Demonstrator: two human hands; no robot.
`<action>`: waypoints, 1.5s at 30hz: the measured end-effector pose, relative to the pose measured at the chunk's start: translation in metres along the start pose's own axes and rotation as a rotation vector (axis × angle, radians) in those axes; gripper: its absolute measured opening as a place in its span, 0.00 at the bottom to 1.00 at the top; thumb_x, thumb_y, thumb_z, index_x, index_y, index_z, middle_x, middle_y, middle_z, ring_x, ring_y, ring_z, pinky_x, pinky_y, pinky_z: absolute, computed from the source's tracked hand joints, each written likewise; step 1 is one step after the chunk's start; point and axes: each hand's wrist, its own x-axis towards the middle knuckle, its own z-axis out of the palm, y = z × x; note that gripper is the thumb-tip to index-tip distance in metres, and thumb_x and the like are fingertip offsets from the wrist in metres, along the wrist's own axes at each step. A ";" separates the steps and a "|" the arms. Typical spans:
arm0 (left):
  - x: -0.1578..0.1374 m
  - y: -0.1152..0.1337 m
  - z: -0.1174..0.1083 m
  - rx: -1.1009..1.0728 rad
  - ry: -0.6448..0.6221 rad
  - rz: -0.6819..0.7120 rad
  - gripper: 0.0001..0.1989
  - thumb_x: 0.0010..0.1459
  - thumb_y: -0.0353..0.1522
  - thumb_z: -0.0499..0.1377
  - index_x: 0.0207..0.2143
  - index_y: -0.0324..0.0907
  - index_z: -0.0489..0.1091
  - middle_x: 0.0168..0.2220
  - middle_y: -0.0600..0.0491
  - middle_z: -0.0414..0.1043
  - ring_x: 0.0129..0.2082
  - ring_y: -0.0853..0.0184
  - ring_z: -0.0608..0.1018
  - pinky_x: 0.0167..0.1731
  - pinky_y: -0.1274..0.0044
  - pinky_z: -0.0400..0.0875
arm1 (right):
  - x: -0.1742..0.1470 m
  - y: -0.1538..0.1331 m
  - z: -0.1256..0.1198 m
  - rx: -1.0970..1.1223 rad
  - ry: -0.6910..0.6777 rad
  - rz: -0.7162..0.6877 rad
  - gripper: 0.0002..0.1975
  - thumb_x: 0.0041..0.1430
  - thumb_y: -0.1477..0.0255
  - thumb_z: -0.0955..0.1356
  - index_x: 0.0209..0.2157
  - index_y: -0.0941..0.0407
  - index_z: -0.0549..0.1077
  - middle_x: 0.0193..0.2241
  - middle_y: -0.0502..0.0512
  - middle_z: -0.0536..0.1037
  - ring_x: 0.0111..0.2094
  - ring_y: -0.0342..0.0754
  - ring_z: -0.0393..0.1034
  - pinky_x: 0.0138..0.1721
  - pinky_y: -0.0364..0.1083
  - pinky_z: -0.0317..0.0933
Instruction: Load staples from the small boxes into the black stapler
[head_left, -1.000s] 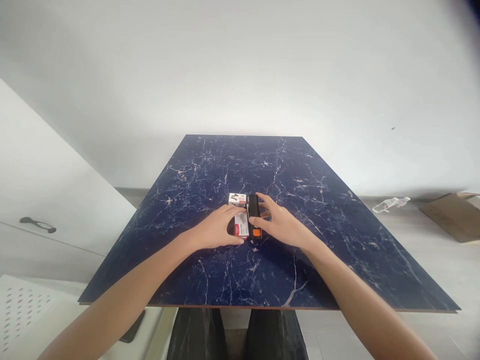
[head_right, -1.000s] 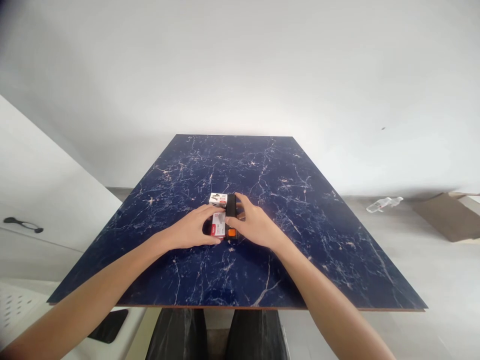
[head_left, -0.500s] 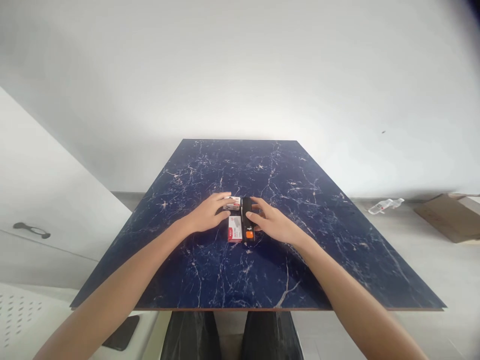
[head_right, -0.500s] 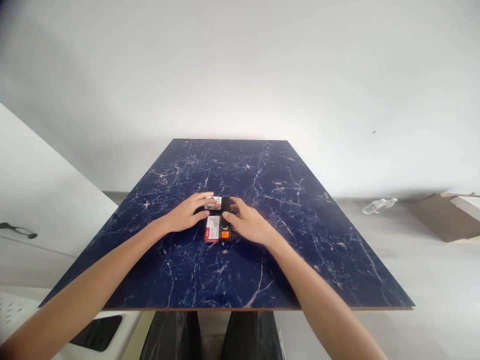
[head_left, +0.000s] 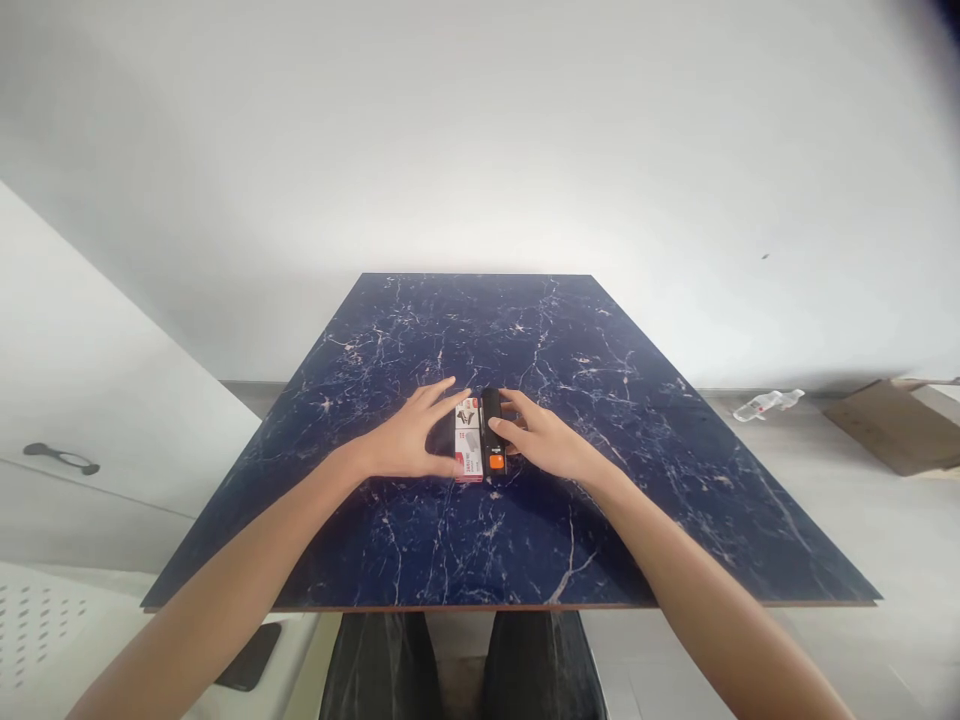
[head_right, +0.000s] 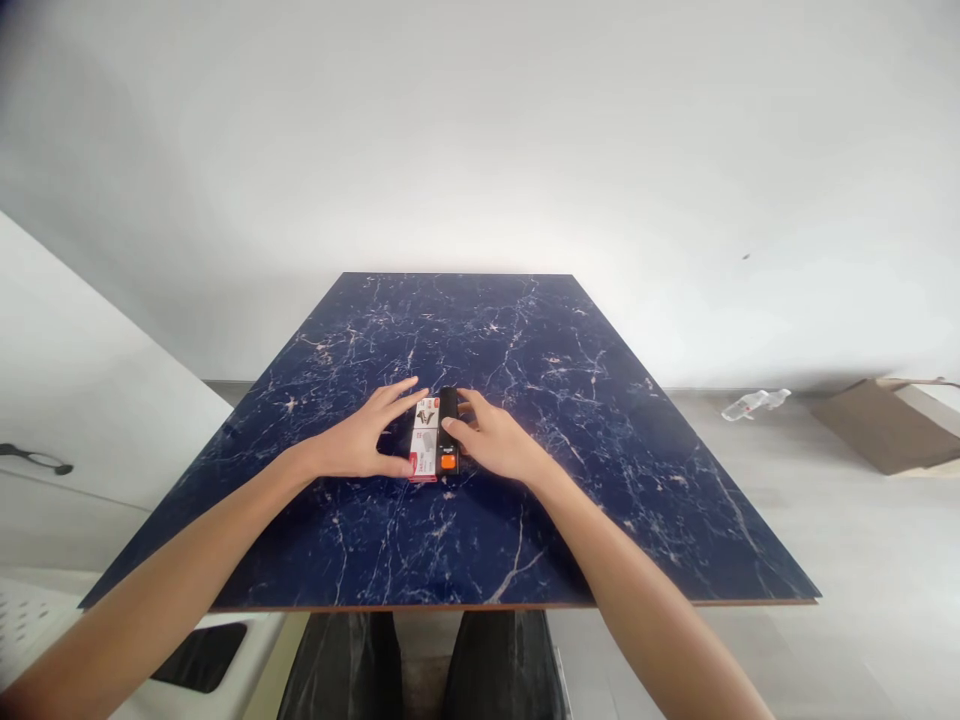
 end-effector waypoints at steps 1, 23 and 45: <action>-0.001 0.000 0.001 -0.016 -0.027 -0.008 0.56 0.51 0.56 0.67 0.74 0.56 0.42 0.75 0.44 0.42 0.72 0.40 0.49 0.63 0.50 0.59 | 0.000 0.000 0.000 -0.006 0.003 0.002 0.28 0.70 0.58 0.64 0.67 0.50 0.59 0.62 0.62 0.71 0.46 0.52 0.77 0.44 0.53 0.76; 0.111 0.031 0.059 -0.101 0.035 0.163 0.64 0.45 0.52 0.70 0.75 0.46 0.39 0.72 0.40 0.48 0.70 0.40 0.54 0.65 0.52 0.56 | -0.035 0.003 -0.044 -0.675 0.420 0.162 0.16 0.58 0.69 0.67 0.48 0.56 0.73 0.38 0.61 0.82 0.36 0.57 0.77 0.34 0.47 0.59; 0.102 0.038 0.031 0.175 0.150 0.157 0.31 0.72 0.51 0.43 0.69 0.48 0.59 0.70 0.48 0.59 0.71 0.51 0.58 0.69 0.54 0.49 | -0.011 0.002 -0.073 -0.796 0.625 -0.318 0.24 0.71 0.65 0.61 0.62 0.60 0.66 0.58 0.67 0.73 0.59 0.60 0.65 0.61 0.58 0.60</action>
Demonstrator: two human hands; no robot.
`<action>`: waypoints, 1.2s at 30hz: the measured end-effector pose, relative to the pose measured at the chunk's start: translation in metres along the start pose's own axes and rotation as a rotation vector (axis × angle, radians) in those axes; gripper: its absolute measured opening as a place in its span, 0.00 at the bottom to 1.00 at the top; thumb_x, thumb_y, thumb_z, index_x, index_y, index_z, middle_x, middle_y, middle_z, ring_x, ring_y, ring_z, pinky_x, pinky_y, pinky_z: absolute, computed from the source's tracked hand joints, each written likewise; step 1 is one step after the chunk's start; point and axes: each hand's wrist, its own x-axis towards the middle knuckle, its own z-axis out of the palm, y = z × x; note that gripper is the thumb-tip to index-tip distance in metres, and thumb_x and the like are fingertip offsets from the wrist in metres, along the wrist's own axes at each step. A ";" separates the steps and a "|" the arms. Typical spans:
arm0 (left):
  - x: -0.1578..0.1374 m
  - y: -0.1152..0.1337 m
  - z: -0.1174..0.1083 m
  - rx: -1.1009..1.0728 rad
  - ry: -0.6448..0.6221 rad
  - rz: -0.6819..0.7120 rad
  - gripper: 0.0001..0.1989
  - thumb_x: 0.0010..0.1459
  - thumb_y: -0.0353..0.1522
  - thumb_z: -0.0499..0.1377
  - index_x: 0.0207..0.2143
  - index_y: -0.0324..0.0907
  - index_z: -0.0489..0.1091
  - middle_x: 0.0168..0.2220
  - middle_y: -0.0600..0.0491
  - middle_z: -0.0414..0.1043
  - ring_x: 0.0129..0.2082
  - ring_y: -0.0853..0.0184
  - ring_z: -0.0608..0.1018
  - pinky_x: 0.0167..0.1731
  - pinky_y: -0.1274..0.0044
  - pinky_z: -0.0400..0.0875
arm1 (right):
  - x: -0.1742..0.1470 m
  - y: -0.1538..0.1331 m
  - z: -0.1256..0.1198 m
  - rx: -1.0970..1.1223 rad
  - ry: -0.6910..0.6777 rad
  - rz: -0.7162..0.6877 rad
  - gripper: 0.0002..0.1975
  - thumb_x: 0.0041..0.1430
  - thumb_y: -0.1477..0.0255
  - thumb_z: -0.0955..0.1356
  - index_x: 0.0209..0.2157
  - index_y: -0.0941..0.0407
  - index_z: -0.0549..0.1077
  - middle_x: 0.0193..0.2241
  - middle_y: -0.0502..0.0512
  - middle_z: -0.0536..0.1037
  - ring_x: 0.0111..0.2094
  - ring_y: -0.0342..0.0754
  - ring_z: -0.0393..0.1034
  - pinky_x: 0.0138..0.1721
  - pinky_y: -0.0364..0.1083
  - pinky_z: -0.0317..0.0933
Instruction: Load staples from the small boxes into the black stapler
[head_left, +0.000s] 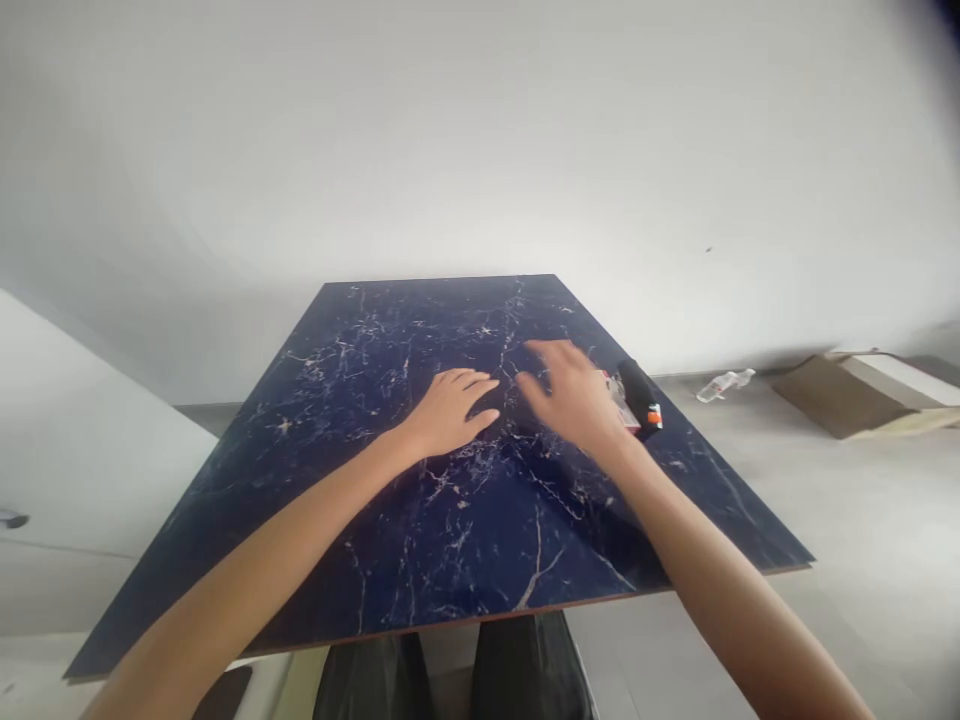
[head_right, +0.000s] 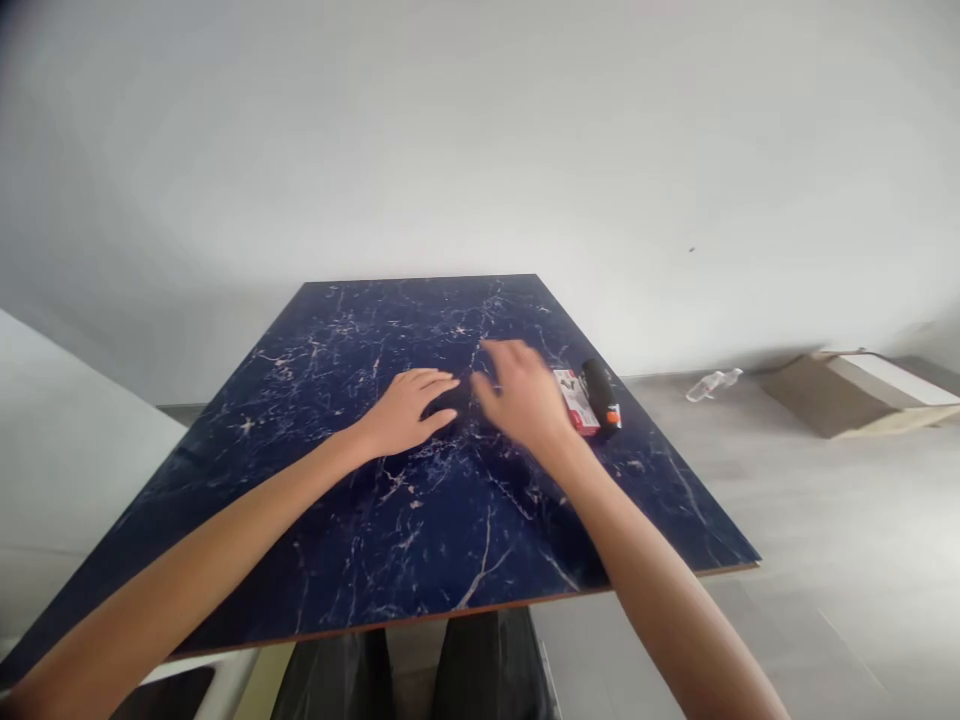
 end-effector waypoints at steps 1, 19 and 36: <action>-0.021 -0.012 -0.008 0.013 0.013 -0.018 0.29 0.72 0.49 0.45 0.67 0.48 0.62 0.68 0.47 0.63 0.69 0.52 0.61 0.68 0.55 0.53 | 0.006 -0.020 0.015 0.077 -0.136 -0.159 0.24 0.71 0.65 0.61 0.63 0.59 0.66 0.60 0.65 0.72 0.61 0.59 0.64 0.62 0.58 0.59; -0.094 -0.040 -0.012 0.029 -0.183 -0.195 0.34 0.72 0.52 0.41 0.72 0.46 0.55 0.75 0.50 0.44 0.74 0.48 0.50 0.69 0.52 0.50 | -0.013 -0.053 0.079 0.203 -0.584 -0.337 0.32 0.74 0.57 0.55 0.69 0.62 0.60 0.71 0.65 0.57 0.72 0.61 0.48 0.71 0.63 0.47; -0.093 -0.038 -0.013 0.036 -0.204 -0.218 0.34 0.72 0.53 0.41 0.72 0.48 0.54 0.75 0.51 0.42 0.74 0.49 0.49 0.70 0.53 0.49 | -0.014 -0.054 0.079 0.185 -0.580 -0.338 0.31 0.74 0.58 0.55 0.69 0.62 0.60 0.70 0.65 0.57 0.72 0.62 0.47 0.71 0.65 0.48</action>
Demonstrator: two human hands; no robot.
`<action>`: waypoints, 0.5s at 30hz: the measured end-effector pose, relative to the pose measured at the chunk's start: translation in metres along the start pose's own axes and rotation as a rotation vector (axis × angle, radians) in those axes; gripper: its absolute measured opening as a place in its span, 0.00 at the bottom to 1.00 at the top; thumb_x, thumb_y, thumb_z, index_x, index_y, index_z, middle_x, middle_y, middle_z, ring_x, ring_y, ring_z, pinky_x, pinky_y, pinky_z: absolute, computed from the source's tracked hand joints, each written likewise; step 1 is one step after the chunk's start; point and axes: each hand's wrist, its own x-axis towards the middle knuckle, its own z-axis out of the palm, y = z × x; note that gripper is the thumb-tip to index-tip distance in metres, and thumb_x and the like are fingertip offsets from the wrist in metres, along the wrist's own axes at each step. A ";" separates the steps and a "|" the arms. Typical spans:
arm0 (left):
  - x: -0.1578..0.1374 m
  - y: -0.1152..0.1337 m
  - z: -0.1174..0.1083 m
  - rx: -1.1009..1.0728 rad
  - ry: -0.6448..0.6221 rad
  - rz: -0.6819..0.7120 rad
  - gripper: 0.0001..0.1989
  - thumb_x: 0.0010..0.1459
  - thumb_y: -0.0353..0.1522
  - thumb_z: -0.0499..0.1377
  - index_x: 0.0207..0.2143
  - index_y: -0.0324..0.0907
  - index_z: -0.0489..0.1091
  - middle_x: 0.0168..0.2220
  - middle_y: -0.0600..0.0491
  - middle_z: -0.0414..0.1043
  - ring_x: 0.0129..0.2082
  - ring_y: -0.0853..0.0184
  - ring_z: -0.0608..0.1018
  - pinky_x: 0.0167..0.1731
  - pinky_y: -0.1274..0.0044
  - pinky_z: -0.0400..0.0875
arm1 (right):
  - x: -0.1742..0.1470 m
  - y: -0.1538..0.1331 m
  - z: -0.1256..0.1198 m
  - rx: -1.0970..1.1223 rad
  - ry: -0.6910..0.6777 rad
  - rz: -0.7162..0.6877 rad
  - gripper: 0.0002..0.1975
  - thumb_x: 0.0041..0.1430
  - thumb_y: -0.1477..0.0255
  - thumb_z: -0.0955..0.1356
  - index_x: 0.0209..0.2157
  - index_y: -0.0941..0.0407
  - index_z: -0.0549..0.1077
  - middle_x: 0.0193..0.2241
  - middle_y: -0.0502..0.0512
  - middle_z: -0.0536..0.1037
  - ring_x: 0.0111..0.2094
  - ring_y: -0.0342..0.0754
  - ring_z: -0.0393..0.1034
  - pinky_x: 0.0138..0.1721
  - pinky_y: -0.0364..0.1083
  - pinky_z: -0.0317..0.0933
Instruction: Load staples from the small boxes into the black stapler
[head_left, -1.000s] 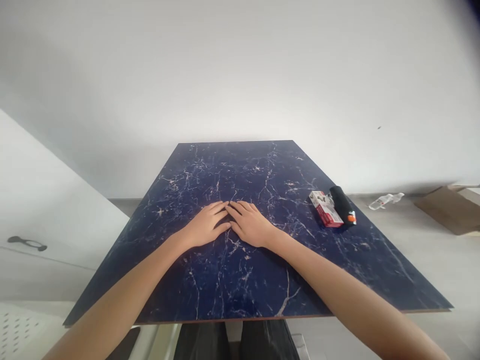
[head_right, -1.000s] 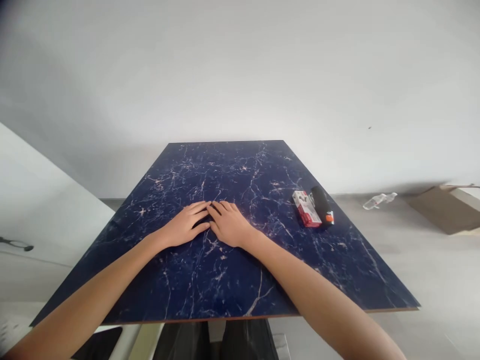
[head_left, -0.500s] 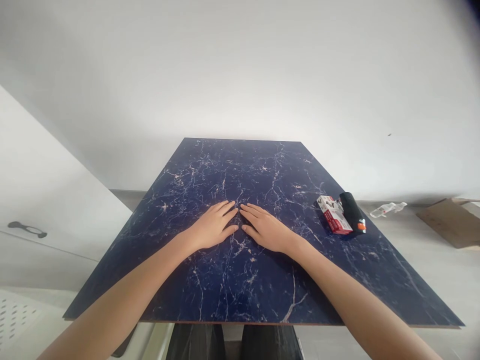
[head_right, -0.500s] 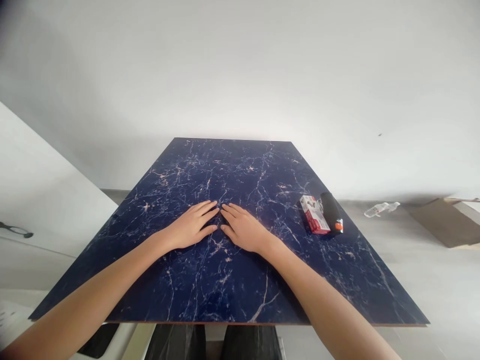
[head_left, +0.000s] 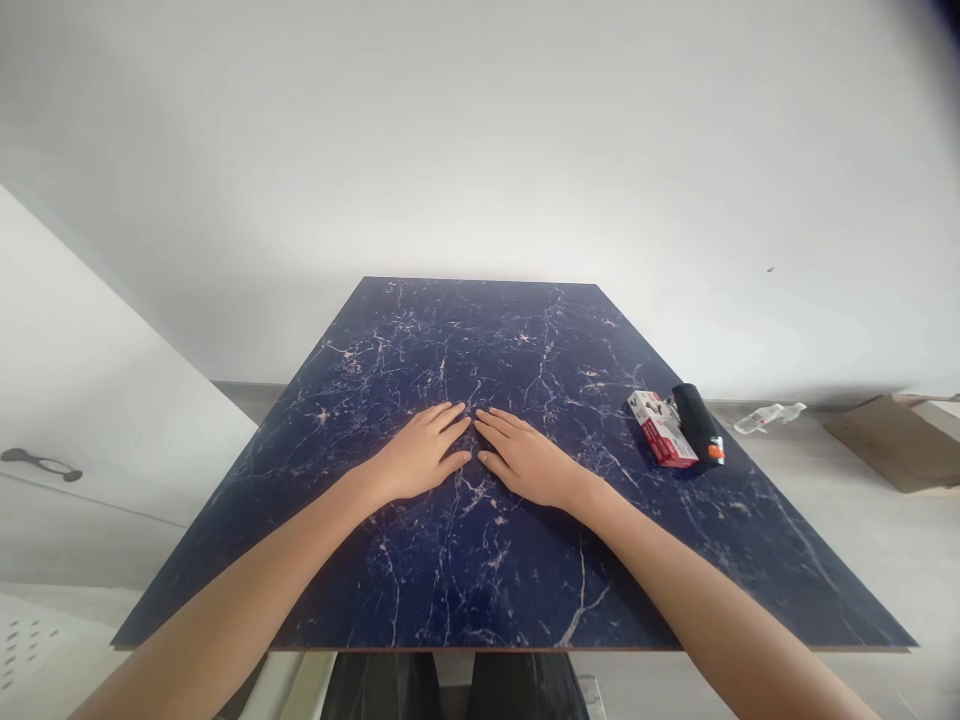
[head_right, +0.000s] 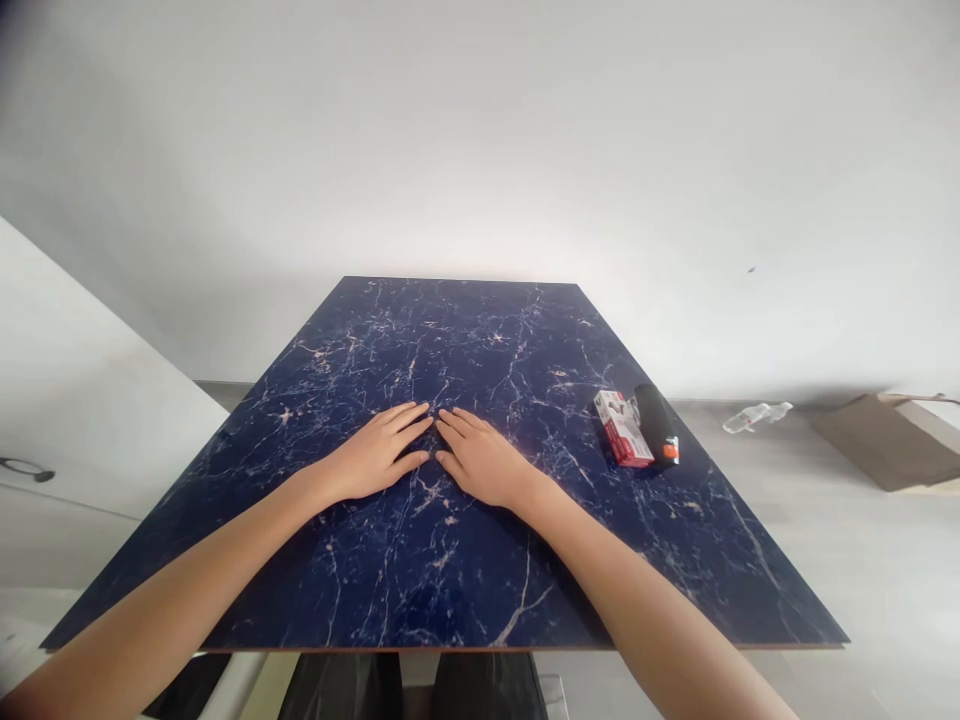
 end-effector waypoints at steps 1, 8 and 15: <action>0.000 0.000 0.000 -0.003 0.006 0.006 0.34 0.72 0.53 0.41 0.72 0.48 0.54 0.75 0.51 0.43 0.74 0.49 0.49 0.70 0.53 0.49 | 0.000 0.000 0.000 0.003 0.001 -0.002 0.31 0.74 0.58 0.55 0.70 0.62 0.60 0.70 0.64 0.57 0.72 0.62 0.47 0.71 0.65 0.48; 0.000 -0.004 0.002 -0.019 0.023 0.021 0.31 0.72 0.52 0.43 0.71 0.52 0.57 0.75 0.52 0.44 0.74 0.48 0.50 0.69 0.51 0.50 | -0.001 0.000 -0.001 0.005 -0.013 0.009 0.31 0.74 0.58 0.55 0.70 0.62 0.59 0.71 0.64 0.56 0.72 0.61 0.47 0.71 0.63 0.47; 0.001 -0.008 0.006 -0.015 0.053 0.033 0.31 0.72 0.52 0.44 0.71 0.53 0.56 0.75 0.52 0.45 0.73 0.48 0.51 0.69 0.51 0.51 | -0.001 0.002 0.001 -0.040 0.008 -0.023 0.32 0.75 0.59 0.54 0.69 0.65 0.60 0.70 0.65 0.57 0.72 0.60 0.48 0.72 0.61 0.46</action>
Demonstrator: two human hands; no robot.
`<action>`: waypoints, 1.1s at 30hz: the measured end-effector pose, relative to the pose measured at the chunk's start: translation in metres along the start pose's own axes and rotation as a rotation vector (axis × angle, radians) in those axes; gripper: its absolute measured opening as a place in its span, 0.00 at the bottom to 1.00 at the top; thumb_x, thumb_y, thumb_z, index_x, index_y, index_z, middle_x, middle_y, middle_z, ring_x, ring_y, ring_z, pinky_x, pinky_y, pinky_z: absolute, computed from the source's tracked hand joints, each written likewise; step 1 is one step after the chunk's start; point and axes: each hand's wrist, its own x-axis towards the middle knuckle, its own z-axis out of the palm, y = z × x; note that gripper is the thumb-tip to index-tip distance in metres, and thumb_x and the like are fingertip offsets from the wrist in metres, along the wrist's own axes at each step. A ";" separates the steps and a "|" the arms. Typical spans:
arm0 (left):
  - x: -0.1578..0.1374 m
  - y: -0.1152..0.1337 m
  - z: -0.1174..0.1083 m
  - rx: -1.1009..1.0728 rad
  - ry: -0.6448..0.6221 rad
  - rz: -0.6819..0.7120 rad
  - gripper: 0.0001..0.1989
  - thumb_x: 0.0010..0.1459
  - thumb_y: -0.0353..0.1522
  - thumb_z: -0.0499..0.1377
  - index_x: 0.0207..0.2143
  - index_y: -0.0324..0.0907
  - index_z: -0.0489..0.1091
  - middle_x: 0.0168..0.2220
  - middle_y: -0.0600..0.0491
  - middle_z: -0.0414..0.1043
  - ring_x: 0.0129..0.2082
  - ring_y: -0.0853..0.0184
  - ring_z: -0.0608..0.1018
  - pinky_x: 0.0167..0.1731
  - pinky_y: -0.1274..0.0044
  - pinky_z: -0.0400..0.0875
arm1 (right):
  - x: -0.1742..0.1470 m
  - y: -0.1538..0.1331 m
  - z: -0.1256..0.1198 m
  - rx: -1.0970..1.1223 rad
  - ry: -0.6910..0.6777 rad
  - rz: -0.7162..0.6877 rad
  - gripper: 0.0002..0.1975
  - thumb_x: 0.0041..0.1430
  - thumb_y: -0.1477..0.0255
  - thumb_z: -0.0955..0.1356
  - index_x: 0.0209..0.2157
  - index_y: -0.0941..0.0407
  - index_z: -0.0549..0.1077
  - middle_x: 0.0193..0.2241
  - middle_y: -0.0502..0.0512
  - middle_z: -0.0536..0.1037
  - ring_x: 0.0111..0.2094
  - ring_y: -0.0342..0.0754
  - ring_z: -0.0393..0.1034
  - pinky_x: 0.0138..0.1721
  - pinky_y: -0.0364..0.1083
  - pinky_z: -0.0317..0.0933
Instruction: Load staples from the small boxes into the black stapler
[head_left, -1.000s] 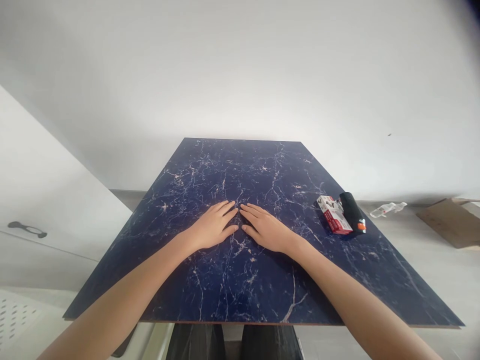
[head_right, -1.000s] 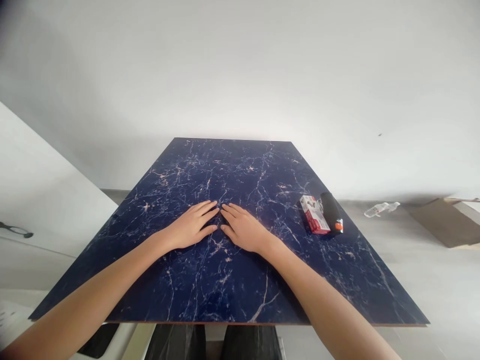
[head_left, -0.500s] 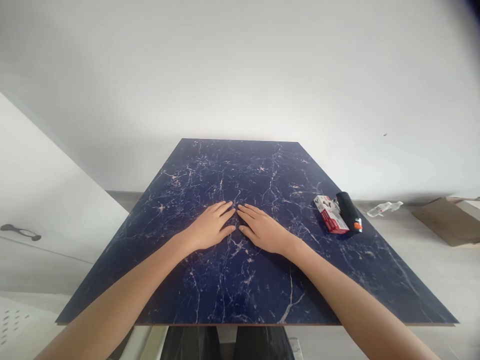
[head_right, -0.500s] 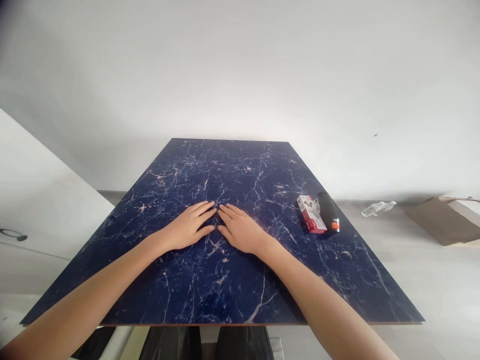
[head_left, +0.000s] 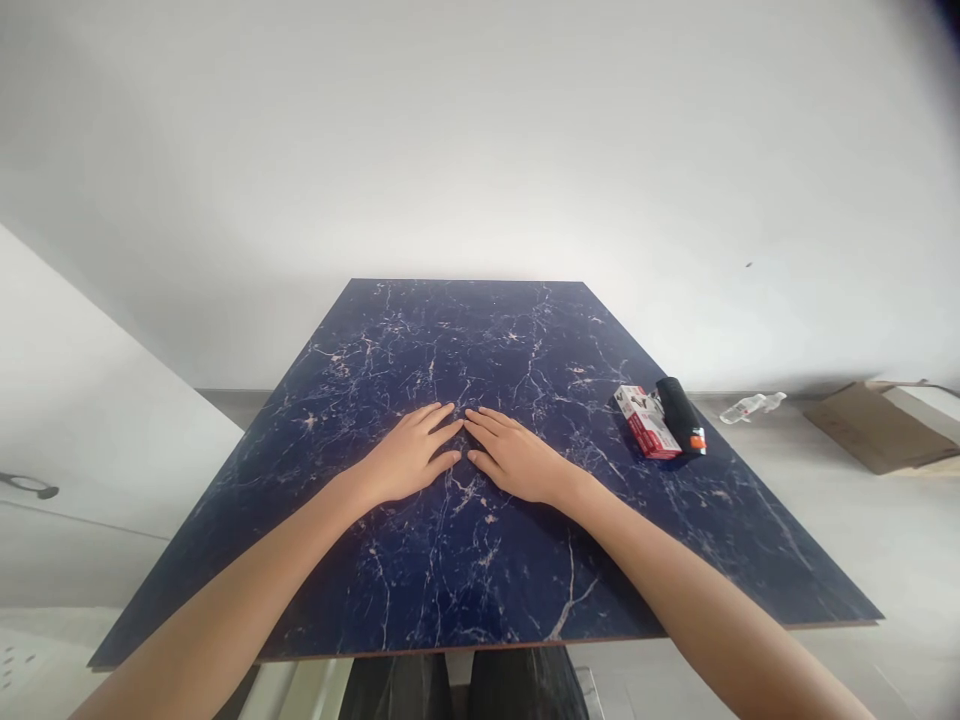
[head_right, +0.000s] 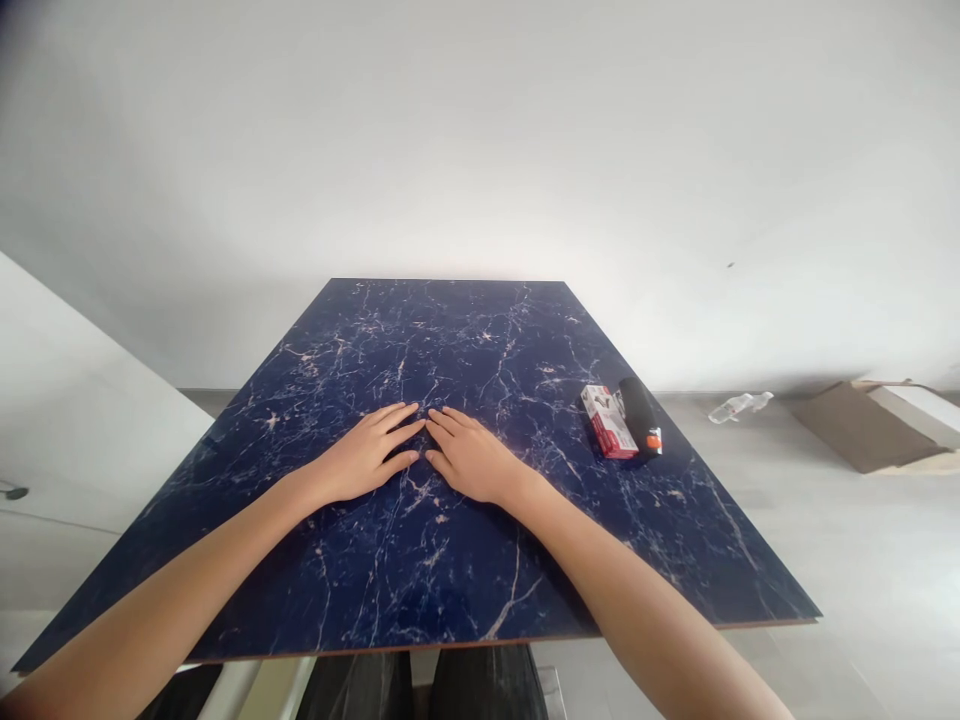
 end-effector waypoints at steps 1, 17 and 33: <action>0.000 0.000 0.000 0.007 -0.003 -0.003 0.31 0.72 0.52 0.44 0.71 0.53 0.56 0.75 0.52 0.45 0.73 0.48 0.51 0.69 0.51 0.51 | 0.000 0.000 0.001 -0.005 0.005 -0.003 0.32 0.75 0.58 0.54 0.69 0.64 0.60 0.70 0.65 0.57 0.72 0.60 0.48 0.72 0.61 0.46; 0.002 0.000 0.002 0.021 0.008 -0.006 0.31 0.71 0.52 0.44 0.70 0.53 0.58 0.74 0.52 0.46 0.73 0.47 0.51 0.69 0.50 0.50 | 0.000 0.000 0.000 -0.003 0.015 0.015 0.31 0.74 0.59 0.55 0.69 0.62 0.61 0.71 0.64 0.57 0.72 0.61 0.48 0.71 0.61 0.48; -0.002 -0.007 -0.022 0.049 0.116 -0.029 0.28 0.71 0.50 0.46 0.67 0.51 0.64 0.70 0.51 0.59 0.70 0.49 0.59 0.67 0.51 0.54 | -0.049 0.036 -0.078 -0.129 0.380 0.553 0.28 0.72 0.57 0.57 0.69 0.50 0.60 0.67 0.56 0.66 0.68 0.61 0.55 0.68 0.65 0.52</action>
